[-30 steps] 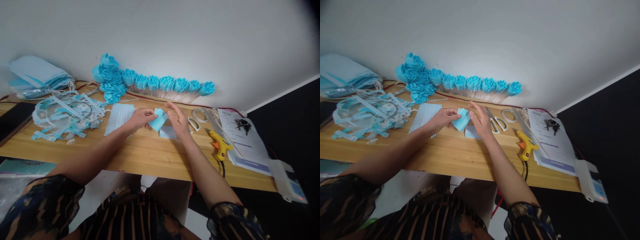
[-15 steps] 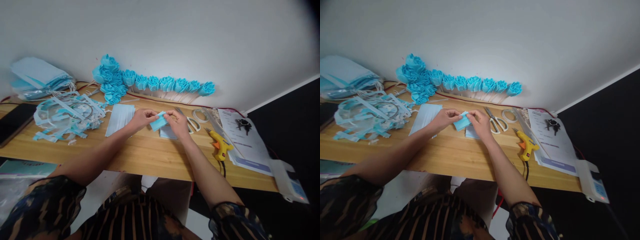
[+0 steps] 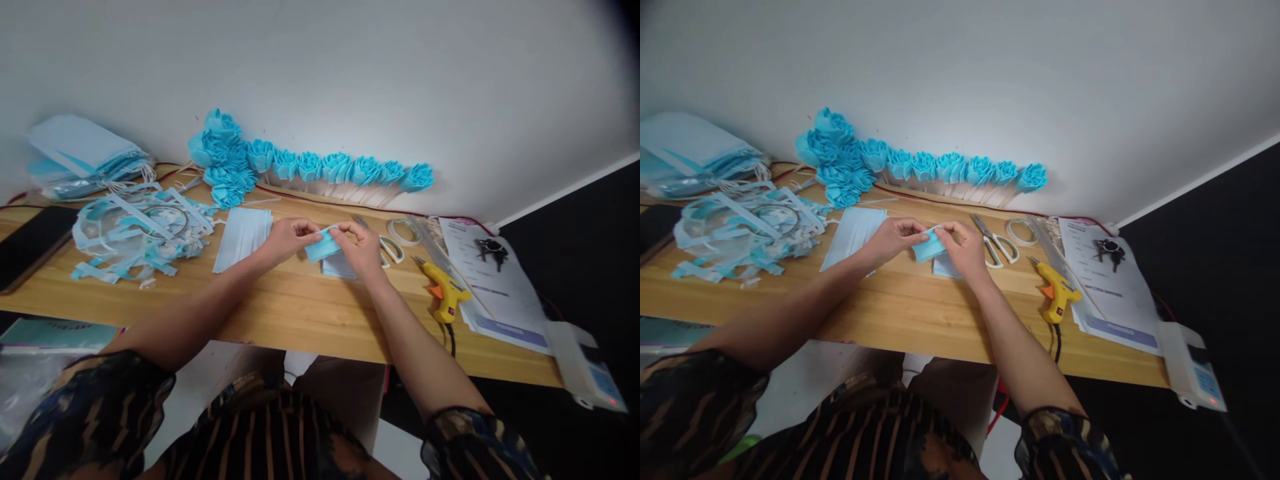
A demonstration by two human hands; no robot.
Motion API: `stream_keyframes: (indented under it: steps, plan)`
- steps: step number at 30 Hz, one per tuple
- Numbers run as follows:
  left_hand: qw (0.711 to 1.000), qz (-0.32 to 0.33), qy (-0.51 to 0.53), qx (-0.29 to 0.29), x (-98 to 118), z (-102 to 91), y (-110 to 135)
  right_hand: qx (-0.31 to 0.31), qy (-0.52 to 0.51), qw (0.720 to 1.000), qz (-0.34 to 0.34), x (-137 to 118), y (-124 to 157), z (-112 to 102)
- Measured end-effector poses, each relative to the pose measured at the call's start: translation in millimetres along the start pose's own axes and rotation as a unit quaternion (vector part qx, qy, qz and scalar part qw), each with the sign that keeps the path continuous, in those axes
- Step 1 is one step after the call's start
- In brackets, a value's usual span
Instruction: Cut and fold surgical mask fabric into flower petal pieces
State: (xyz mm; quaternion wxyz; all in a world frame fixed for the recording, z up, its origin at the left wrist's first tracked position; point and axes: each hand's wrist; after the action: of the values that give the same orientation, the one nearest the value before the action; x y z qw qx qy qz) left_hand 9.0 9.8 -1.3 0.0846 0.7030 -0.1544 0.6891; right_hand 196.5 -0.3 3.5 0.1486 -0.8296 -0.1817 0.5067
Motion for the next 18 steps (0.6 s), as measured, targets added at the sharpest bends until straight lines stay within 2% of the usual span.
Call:
stream_keyframes:
  steps: [7, 12, 18]
  plan:
    - [0.999, 0.003, -0.011, 0.036, 3.9, -5.1, -0.3, 0.028, -0.018, 0.999, 0.008, -0.4, -0.6, -2.4]
    - [0.998, -0.002, 0.048, 0.048, 3.7, -6.5, -1.9, 0.033, -0.03, 0.999, 0.017, 4.0, -2.0, -1.7]
    - [0.996, -0.004, 0.063, 0.061, 2.0, -5.9, -2.7, 0.031, -0.038, 0.999, 0.023, 6.9, -1.7, -0.5]
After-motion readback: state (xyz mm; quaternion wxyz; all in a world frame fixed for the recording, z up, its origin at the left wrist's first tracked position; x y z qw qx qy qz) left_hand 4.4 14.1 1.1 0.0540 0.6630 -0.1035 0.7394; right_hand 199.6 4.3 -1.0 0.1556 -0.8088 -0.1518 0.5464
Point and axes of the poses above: each hand's wrist, its own y-axis away from the middle knuckle, its own z-axis out of the palm, x = y × z, and after that the axes turned 5 degrees about -x, right-handed
